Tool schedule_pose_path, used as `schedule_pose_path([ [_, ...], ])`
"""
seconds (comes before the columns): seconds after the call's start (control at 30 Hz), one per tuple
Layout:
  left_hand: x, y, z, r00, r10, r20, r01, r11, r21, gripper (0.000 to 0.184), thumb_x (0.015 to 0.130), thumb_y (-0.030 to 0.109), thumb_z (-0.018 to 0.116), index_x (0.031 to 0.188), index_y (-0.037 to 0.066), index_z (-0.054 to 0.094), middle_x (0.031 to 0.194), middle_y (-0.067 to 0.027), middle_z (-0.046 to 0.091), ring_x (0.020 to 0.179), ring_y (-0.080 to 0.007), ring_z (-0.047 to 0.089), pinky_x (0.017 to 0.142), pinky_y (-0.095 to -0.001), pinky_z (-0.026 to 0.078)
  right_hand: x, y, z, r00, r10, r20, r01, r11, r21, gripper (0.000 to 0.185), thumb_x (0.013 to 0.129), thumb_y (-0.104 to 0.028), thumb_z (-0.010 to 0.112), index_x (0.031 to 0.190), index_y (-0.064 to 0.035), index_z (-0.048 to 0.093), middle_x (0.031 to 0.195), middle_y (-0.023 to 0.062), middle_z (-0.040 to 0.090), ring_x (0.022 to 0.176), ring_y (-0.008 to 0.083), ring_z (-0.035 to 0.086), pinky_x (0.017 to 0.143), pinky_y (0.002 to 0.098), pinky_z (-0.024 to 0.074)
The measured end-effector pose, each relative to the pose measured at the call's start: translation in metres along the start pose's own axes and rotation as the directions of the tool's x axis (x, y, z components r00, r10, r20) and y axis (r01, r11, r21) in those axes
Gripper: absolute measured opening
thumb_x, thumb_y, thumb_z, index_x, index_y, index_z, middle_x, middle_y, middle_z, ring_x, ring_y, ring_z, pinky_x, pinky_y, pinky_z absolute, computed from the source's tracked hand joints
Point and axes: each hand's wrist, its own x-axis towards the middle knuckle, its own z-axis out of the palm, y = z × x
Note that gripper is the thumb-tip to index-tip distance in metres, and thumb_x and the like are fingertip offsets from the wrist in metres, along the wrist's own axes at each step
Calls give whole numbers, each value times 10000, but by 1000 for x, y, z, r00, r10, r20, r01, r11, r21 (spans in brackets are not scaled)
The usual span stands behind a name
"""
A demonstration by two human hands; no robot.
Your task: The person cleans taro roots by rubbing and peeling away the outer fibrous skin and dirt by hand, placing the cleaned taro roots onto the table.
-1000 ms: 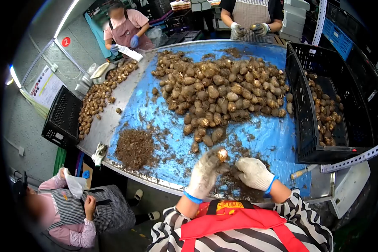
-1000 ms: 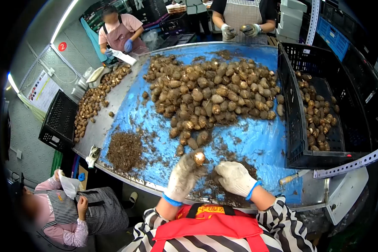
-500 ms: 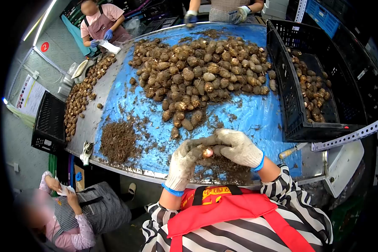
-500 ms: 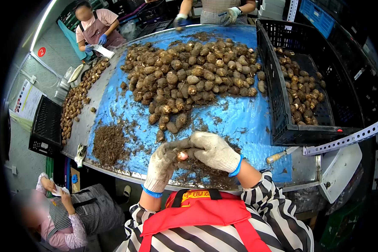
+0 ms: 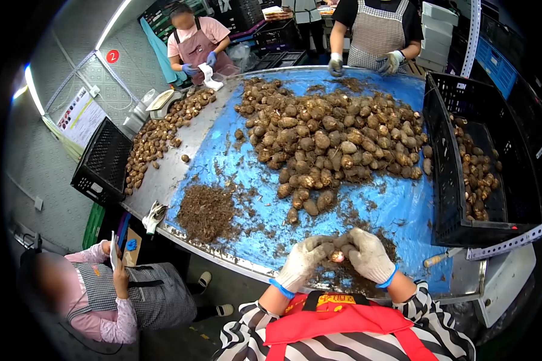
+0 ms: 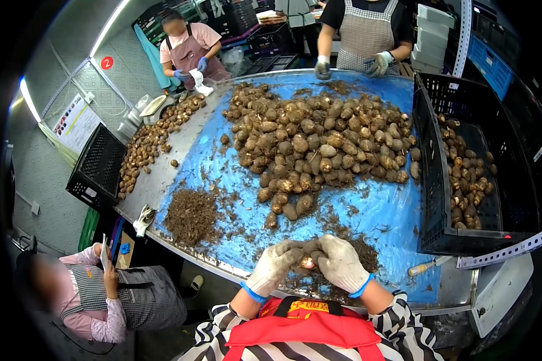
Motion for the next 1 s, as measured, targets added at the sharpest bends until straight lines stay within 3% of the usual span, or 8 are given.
schedule_pose_path([
  [0.1, 4, -2, 5, 999, -11, 34, 18, 975, -221, 483, 933, 145, 665, 1335, -93, 542, 1239, -157, 650, 1044, -186, 661, 888, -305, 537, -2, -1, -1, 998, 53, -40, -52, 998, 30, 211, 842, -28, 605, 1026, -16, 707, 943, 187, 665, 884, 360, 662, 803, 419, 529],
  [0.2, 3, -2, 5, 989, 112, 100, -108, 993, -45, 512, 917, 117, 684, 1366, -78, 533, 1323, -148, 604, 1082, -185, 641, 904, -308, 528, -3, 3, -5, 997, 72, -41, -67, 992, 111, 227, 849, -12, 607, 1053, -5, 705, 928, 182, 661, 862, 328, 664, 798, 383, 532],
  [0.37, 5, -1, 3, 992, 91, 92, -102, 986, 133, 608, 865, 132, 757, 1398, -49, 527, 1238, -112, 654, 1055, -157, 628, 904, -282, 518, -5, -9, -12, 998, 56, -20, -53, 991, 126, 159, 846, -17, 634, 993, 6, 692, 911, 186, 663, 856, 325, 667, 771, 379, 528],
  [0.53, 1, 14, 9, 997, -14, 79, -5, 972, 235, 601, 864, 98, 758, 1393, -64, 523, 1130, -74, 668, 988, -113, 620, 859, -257, 529, -2, 14, 6, 972, -175, -156, 138, 965, -221, 79, 842, -87, 642, 854, -27, 592, 801, 185, 585, 770, 405, 593, 694, 483, 480],
  [0.7, 3, 7, 11, 994, 80, 81, -79, 997, -7, 763, 831, 41, 765, 1495, -41, 397, 1349, -147, 585, 1144, -180, 610, 930, -297, 542, 2, 8, 6, 984, -59, -167, 32, 987, -159, 98, 850, -91, 631, 928, -34, 646, 885, 177, 645, 852, 392, 635, 765, 464, 513],
  [0.77, 7, 0, 6, 989, 114, 91, -120, 990, 74, 792, 817, 51, 773, 1503, -36, 386, 1371, -151, 579, 1169, -208, 612, 937, -317, 548, 4, 18, 9, 986, -55, -160, 14, 970, -244, 112, 849, -87, 631, 946, -41, 663, 913, 170, 664, 884, 386, 648, 790, 454, 525],
  [0.9, 6, 2, 7, 991, 57, 118, -51, 997, -52, 741, 822, 58, 753, 1482, -32, 428, 1371, -139, 586, 1176, -197, 610, 944, -307, 539, 0, 12, 3, 984, 53, -168, -72, 992, -108, 164, 863, -75, 643, 1015, -36, 690, 1010, 166, 696, 946, 349, 677, 846, 420, 545],
  [1.0, 5, 15, 13, 996, 71, 45, -80, 967, 241, 708, 822, 60, 742, 1466, -26, 460, 1344, -130, 608, 1168, -171, 608, 933, -295, 535, -1, 10, -6, 970, 138, -202, -91, 970, 225, 250, 873, -60, 646, 1113, -32, 709, 1053, 152, 700, 959, 295, 695, 854, 361, 549],
])
